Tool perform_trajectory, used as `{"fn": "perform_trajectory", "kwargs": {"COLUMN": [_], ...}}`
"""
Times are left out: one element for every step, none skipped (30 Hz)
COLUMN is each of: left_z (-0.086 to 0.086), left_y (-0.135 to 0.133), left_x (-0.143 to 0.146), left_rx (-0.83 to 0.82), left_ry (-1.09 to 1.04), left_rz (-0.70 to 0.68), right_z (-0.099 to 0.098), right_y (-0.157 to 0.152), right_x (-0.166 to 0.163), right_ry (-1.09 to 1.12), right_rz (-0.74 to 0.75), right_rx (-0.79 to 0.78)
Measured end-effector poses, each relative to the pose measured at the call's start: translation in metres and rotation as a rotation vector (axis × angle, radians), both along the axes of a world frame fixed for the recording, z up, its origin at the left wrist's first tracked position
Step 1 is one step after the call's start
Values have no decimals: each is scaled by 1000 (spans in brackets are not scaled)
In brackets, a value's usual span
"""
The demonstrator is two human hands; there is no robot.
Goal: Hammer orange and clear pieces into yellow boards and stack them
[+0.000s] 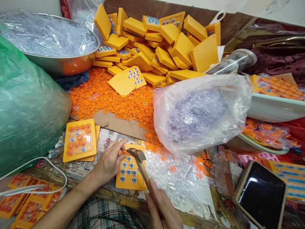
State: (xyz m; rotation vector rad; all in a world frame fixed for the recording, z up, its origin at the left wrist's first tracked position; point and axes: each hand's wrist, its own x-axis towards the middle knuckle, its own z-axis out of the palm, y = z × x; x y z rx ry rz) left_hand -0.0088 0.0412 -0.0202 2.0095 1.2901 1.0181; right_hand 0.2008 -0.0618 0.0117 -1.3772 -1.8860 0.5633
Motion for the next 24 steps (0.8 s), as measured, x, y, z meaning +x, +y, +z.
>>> {"fn": "perform_trajectory", "kwargs": {"left_z": [-1,-1,-1,0,1,2,3,4,6,7,8,10,12,14,16,18,19,20,20,20,19,18,16,15], "left_y": [1,2,2,2,1,1,0,-1,-1,0,3,7,13,22,32,45,58,71,84,96,106,113,118,121], "left_x": [1,1,1,2,1,1,-1,-2,-4,-5,-5,-4,-2,1,7,13,20,27,33,38,42,44,46,46], "left_rx": [11,18,19,16,7,-7,-28,-52,-76,-94,-99,-85,-56,-22,8,27,30,21,6,-11,-27,-45,-62,-79], "left_ry": [-3,-6,-8,-9,-9,-9,-11,-17,-27,-38,-44,-41,-22,11,50,89,124,148,169,185,204,222,237,250], "left_rz": [3,10,18,27,32,35,34,32,31,36,50,79,119,164,202,232,251,258,261,260,260,260,259,259], "right_z": [1,2,3,4,4,4,3,3,2,0,-1,-3,-6,-9,-12,-15,-18,-21,-23,-25,-25,-25,-24,-23], "right_y": [1,2,3,4,4,4,4,4,3,2,0,-2,-4,-6,-7,-9,-10,-11,-11,-12,-12,-12,-12,-12], "right_x": [-1,-1,-1,-1,0,1,3,4,6,7,9,10,12,13,13,13,12,10,8,4,1,-3,-6,-10], "right_ry": [-11,-35,-66,-99,-125,-137,-132,-116,-95,-70,-43,-15,14,44,76,106,138,172,209,250,296,344,393,437], "right_rz": [13,20,23,26,27,28,29,25,9,-22,-63,-111,-156,-193,-220,-239,-260,-282,-305,-325,-344,-367,-396,-428], "right_rx": [-12,-32,-52,-71,-86,-99,-104,-103,-99,-91,-81,-68,-62,-67,-84,-117,-161,-213,-269,-324,-374,-412,-438,-453]}}
